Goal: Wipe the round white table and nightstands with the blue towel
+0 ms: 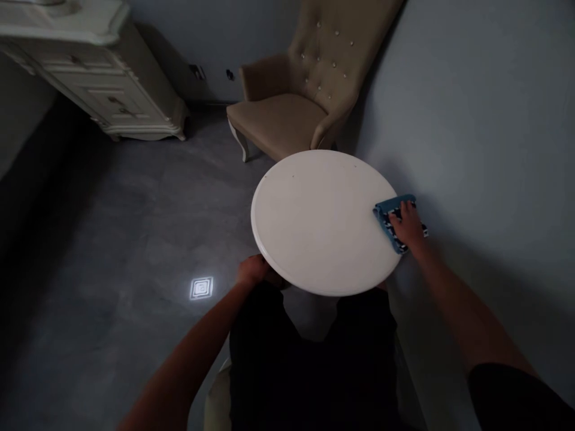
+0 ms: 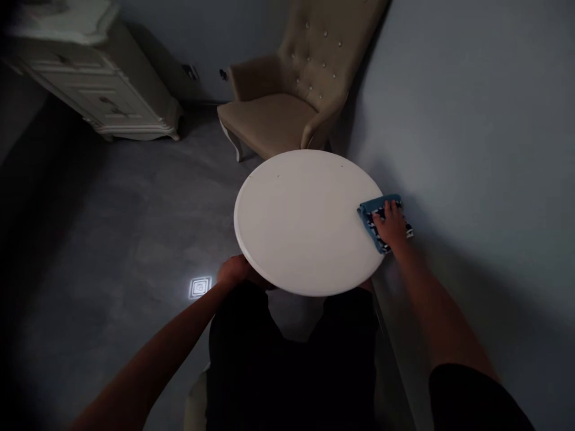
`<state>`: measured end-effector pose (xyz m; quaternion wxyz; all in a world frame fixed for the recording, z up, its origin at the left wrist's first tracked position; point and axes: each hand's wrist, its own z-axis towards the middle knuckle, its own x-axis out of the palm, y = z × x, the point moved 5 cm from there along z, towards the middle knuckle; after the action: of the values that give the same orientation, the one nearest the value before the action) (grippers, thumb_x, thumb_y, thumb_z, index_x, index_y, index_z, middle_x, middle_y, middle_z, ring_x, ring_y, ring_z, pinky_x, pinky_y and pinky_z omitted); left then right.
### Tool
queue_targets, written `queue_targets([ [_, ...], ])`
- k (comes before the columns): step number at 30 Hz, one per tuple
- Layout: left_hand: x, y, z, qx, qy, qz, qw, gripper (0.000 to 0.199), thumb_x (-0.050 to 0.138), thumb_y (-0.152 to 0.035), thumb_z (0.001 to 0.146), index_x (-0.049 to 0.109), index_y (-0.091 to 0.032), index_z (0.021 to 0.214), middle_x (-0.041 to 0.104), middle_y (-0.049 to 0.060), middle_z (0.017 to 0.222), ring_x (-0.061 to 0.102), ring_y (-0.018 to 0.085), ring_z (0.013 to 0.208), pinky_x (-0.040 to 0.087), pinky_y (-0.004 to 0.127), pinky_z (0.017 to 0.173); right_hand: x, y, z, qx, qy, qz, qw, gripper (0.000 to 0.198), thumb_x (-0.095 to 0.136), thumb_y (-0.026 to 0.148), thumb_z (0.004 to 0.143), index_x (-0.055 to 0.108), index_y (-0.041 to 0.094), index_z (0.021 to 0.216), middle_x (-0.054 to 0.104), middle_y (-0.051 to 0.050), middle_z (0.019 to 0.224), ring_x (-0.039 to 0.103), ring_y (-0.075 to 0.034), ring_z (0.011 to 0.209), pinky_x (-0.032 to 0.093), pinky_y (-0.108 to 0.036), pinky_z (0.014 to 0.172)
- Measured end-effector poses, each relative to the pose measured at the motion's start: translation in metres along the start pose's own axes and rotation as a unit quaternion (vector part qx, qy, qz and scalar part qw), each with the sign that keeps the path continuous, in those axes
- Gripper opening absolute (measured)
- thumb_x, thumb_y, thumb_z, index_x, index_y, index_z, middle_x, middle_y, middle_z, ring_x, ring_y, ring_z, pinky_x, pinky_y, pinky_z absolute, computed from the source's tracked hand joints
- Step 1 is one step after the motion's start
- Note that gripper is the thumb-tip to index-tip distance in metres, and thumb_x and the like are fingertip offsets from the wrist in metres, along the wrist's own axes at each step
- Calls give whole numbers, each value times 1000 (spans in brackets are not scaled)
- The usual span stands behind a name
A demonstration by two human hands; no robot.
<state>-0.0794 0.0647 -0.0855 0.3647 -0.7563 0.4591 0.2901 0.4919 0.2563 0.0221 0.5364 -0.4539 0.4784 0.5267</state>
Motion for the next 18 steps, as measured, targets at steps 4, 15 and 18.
queue_targets([
  [4, -4, 4, -6, 7, -18, -13, 1000, 66, 39, -62, 116, 84, -19, 136, 81, 22, 143, 77, 40, 129, 59, 49, 105, -8, 31, -90, 3, -14, -55, 998, 81, 37, 58, 114, 44, 9, 178, 34, -25, 187, 36, -52, 168, 41, -77, 128],
  [15, -2, 11, -7, -10, -29, -12, 999, 68, 38, -62, 116, 85, -13, 126, 81, 28, 136, 78, 42, 126, 59, 47, 101, -21, 280, -238, -160, 67, 53, 983, 85, 49, 66, 110, 45, 18, 181, 21, -15, 193, 11, -57, 177, 7, -85, 138],
  [18, -4, 13, -13, 0, -24, -22, 999, 52, 54, -52, 114, 81, -10, 131, 80, 28, 138, 78, 39, 125, 57, 43, 101, -24, 352, -236, -221, 73, 127, 964, 89, 52, 70, 110, 42, 19, 182, 18, -15, 193, 7, -57, 177, 2, -85, 138],
])
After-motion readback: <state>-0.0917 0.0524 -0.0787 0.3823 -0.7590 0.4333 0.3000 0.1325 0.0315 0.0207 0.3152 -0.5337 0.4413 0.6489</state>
